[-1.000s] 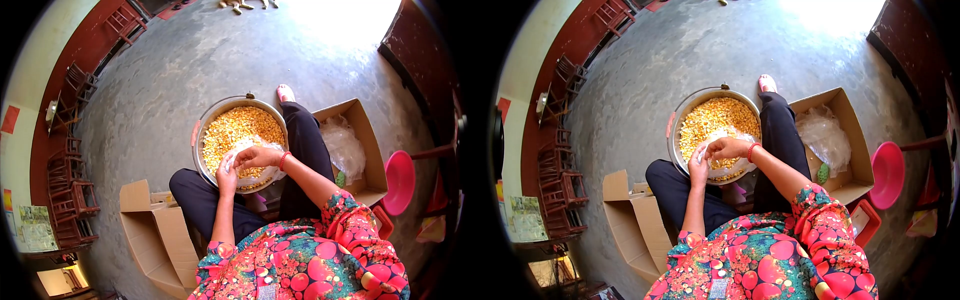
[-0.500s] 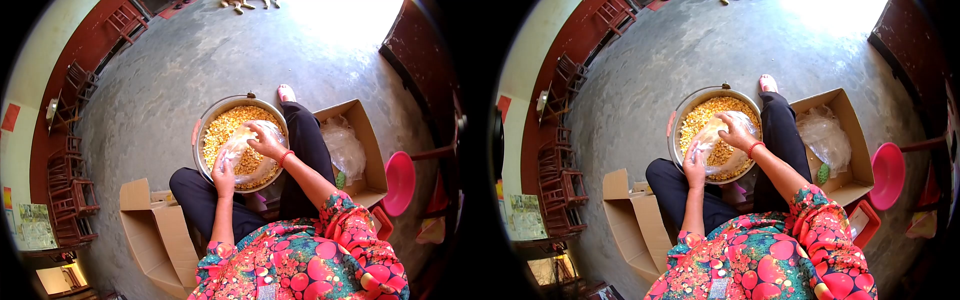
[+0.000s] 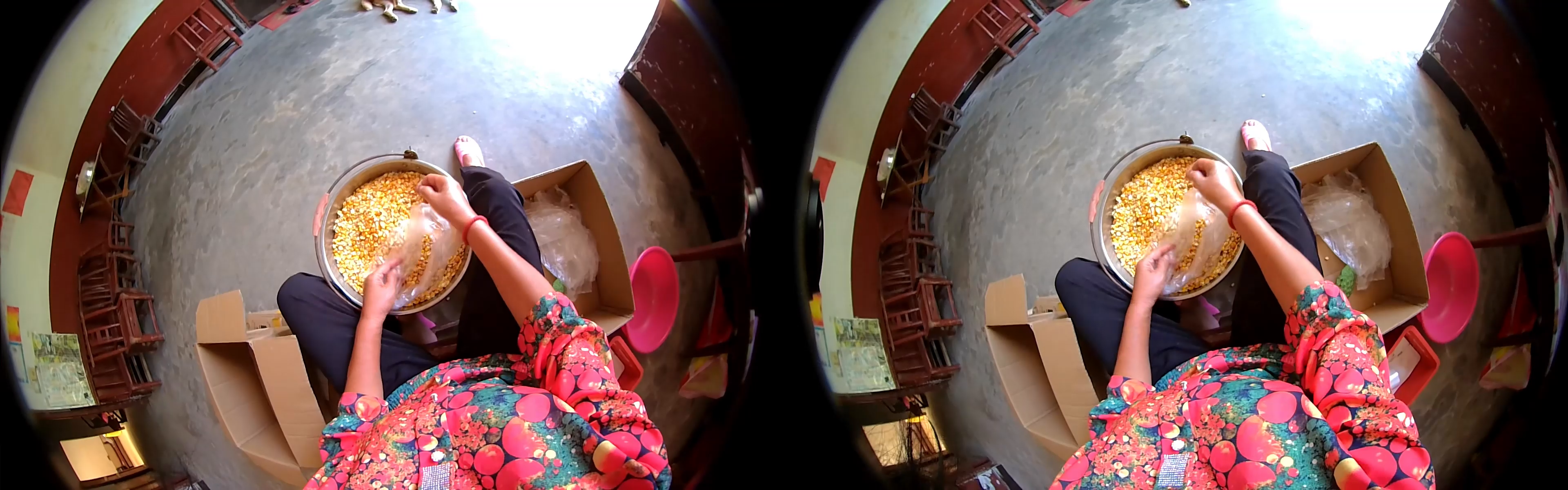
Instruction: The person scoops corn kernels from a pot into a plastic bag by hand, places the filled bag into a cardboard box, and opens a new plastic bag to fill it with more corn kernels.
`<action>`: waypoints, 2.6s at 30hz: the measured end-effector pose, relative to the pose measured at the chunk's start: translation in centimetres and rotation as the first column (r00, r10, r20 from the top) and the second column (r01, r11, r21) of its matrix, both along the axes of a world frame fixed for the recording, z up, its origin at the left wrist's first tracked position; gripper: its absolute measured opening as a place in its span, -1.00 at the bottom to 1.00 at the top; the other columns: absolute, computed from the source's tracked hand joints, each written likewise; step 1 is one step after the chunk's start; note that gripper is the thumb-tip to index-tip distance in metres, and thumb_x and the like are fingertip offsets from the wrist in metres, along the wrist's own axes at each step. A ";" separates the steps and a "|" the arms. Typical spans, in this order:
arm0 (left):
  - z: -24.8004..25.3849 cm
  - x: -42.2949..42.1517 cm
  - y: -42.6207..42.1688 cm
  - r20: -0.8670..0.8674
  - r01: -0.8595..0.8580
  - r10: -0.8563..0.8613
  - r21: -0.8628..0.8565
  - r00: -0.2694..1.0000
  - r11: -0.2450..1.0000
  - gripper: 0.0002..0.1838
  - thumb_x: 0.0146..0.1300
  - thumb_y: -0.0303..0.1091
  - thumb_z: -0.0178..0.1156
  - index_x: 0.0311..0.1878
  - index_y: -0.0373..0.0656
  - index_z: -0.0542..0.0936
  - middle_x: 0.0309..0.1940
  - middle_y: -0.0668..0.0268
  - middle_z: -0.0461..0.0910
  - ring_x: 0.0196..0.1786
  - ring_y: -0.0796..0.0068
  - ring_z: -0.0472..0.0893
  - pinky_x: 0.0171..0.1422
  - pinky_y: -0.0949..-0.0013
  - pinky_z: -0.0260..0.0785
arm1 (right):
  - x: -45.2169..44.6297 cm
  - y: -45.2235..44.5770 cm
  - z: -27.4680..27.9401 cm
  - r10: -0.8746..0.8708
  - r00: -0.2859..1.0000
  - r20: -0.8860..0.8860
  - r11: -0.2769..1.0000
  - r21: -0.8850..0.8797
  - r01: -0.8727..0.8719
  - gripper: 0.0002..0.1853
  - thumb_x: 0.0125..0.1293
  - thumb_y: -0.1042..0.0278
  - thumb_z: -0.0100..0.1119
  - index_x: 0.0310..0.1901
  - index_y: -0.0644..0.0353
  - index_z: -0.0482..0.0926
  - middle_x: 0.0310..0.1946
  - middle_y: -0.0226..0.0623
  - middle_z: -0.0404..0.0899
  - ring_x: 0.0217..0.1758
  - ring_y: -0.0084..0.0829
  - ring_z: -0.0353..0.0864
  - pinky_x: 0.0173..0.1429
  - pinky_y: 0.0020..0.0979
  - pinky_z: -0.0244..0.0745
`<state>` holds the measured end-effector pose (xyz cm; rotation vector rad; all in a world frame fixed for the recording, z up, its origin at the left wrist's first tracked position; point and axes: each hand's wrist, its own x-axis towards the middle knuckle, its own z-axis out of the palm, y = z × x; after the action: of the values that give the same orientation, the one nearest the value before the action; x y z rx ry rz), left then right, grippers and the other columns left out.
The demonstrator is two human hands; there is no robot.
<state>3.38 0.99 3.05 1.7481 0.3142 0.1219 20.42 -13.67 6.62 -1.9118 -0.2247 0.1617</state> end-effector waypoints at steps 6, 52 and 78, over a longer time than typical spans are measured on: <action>0.9 -0.3 0.0 -0.298 0.217 -0.185 0.079 0.937 0.973 -0.76 0.14 -0.51 -0.10 -0.18 -0.29 0.52 -0.52 0.39 0.50 -0.44 0.68 0.44 -0.30 0.60 0.28 | -1.3 0.8 -5.5 0.167 0.981 0.101 0.780 -0.621 -0.069 -0.90 0.01 0.38 0.00 -0.43 0.13 0.50 -0.39 -0.12 0.48 -0.25 -0.17 0.50 -0.21 -0.21 0.40; 1.4 0.3 1.0 -0.012 -0.267 0.268 -0.128 0.963 0.955 -0.78 0.20 -0.48 -0.08 -0.11 -0.28 0.45 -0.41 0.37 0.48 -0.39 0.69 0.38 -0.25 0.64 0.23 | -4.9 1.7 3.9 0.432 0.901 -0.037 0.883 0.218 -0.415 -0.85 0.11 0.43 0.00 -0.34 0.30 0.52 -0.55 -0.38 0.51 -0.48 -0.63 0.45 -0.37 -0.58 0.38; 2.3 0.5 0.1 0.078 -0.199 0.196 0.029 0.977 0.980 -0.73 0.15 -0.45 0.02 -0.07 -0.33 0.43 -0.26 0.28 0.50 -0.19 0.57 0.45 -0.05 0.55 0.27 | -0.7 0.7 -4.0 0.116 0.919 -0.378 0.989 0.125 -0.074 -0.79 0.11 0.29 0.01 -0.39 0.29 0.51 -0.60 -0.29 0.48 -0.57 -0.50 0.45 -0.50 -0.49 0.34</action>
<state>3.90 1.12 5.38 1.7415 0.4331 0.3385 19.70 -12.99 2.62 -1.7208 -0.0586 0.5742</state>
